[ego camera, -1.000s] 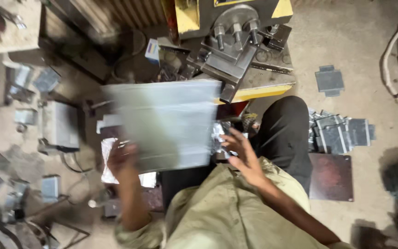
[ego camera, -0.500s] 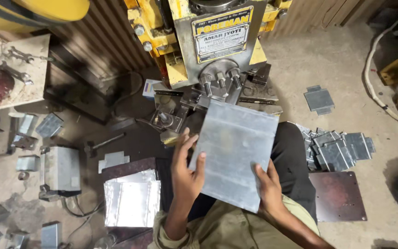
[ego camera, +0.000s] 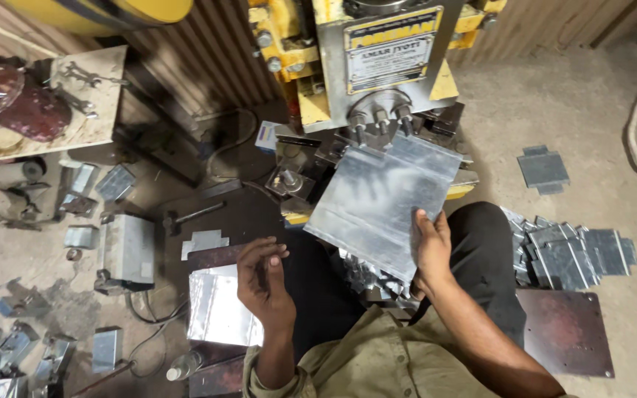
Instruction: The person operates a yellow industrial press machine to process rectangular metal sheets. They pick up sheets from a stack, place them into the machine, and then remove the processed sheets to place them on a separate pile.
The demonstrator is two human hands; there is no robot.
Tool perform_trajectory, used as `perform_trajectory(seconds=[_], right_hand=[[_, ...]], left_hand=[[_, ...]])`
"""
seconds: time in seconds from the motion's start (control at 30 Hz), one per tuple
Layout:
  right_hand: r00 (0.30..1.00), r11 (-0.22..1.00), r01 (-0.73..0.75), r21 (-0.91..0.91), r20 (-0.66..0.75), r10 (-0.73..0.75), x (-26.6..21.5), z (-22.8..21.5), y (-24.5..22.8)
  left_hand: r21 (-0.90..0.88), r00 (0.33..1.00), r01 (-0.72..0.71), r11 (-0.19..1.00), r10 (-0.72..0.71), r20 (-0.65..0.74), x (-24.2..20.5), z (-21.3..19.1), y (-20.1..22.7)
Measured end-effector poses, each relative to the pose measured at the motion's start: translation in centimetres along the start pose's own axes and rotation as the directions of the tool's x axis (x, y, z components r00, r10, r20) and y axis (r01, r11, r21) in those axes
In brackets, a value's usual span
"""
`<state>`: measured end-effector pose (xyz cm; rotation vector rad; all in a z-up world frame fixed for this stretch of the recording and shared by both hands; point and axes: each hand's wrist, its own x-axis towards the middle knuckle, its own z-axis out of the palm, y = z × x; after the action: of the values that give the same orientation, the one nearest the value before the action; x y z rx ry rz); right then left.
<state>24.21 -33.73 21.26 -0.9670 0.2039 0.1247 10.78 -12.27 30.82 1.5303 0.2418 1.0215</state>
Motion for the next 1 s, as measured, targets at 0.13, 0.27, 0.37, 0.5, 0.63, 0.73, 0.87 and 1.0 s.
perform_trajectory(seconds=[0.13,0.27,0.37,0.5,0.63,0.73,0.87,1.0], right_hand=[[1.000,1.000,0.017,0.025,-0.005,-0.017,0.8,-0.1,0.4],[0.999,0.998,0.040,0.047,0.003,-0.040,1.0,0.2,0.5],[0.998,0.998,-0.059,-0.024,-0.039,0.058,0.8,0.2,-0.4],[0.997,0.983,-0.065,-0.169,0.036,0.072,-0.4,-0.8,-1.0],[0.967,0.883,-0.190,-0.430,0.076,0.245,-1.3,-5.0,-3.3],[0.900,0.819,-0.254,-0.515,0.184,0.395,1.0,-7.2,-5.3],[0.817,0.812,-0.577,0.087,0.064,0.574,3.2,-6.8,-7.1],[0.927,0.907,-0.354,0.231,-0.041,0.372,0.1,-6.1,-6.9]], left_hand=[[-0.030,0.999,0.005,1.000,-0.006,-0.039,0.2,-0.6,-0.8],[-0.038,0.999,-0.009,0.999,0.008,-0.042,0.2,-0.3,-1.4],[-0.057,1.000,-0.015,0.998,0.014,-0.017,0.4,0.0,-2.1],[-0.137,0.968,0.252,0.958,-0.250,0.031,1.4,-0.1,-3.9],[0.002,0.690,0.703,0.711,-0.683,0.238,2.0,-0.1,-7.0],[-0.258,0.641,0.754,0.605,-0.589,0.493,-1.6,1.8,-12.1],[-0.402,0.696,0.718,0.568,-0.576,0.429,-6.1,4.9,-15.1],[-0.344,0.583,0.812,0.472,-0.697,0.418,-6.9,7.4,-10.3]])
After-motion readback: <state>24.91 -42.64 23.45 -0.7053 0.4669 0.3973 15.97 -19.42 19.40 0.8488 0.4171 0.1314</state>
